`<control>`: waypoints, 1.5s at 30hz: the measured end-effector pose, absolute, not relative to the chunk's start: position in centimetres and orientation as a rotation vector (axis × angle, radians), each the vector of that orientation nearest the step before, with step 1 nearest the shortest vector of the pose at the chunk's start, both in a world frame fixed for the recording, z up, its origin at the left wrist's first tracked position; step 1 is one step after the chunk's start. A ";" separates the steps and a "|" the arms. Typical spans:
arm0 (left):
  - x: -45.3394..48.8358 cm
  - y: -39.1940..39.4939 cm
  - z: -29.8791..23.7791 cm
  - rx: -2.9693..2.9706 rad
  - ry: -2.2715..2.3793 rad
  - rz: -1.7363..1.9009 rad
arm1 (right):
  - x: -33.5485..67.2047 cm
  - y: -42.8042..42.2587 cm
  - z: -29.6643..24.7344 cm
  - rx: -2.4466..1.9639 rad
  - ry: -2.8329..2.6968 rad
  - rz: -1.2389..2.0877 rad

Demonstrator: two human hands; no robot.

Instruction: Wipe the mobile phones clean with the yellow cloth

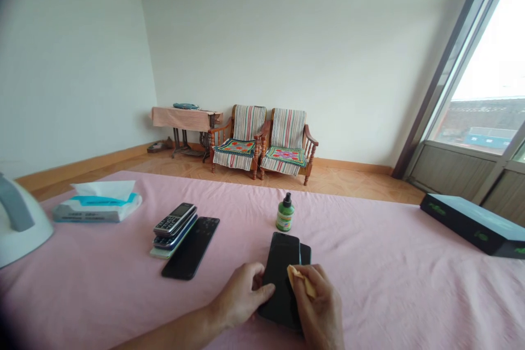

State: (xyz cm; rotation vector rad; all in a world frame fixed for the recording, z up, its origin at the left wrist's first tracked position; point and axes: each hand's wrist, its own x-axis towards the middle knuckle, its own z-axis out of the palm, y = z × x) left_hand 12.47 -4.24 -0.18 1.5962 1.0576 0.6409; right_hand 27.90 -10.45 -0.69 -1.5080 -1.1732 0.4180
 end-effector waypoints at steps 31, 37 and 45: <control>-1.7 -4.3 1.1 1.255 1.148 0.946 | 26.9 -10.8 -0.1 -1.477 -1.139 0.360; -5.2 -2.5 0.3 1.301 1.296 0.967 | 26.9 -10.8 -0.1 -1.486 -1.138 0.327; -7.7 -3.5 0.7 1.491 1.387 0.944 | 27.0 -10.7 -0.6 -1.500 -1.149 0.335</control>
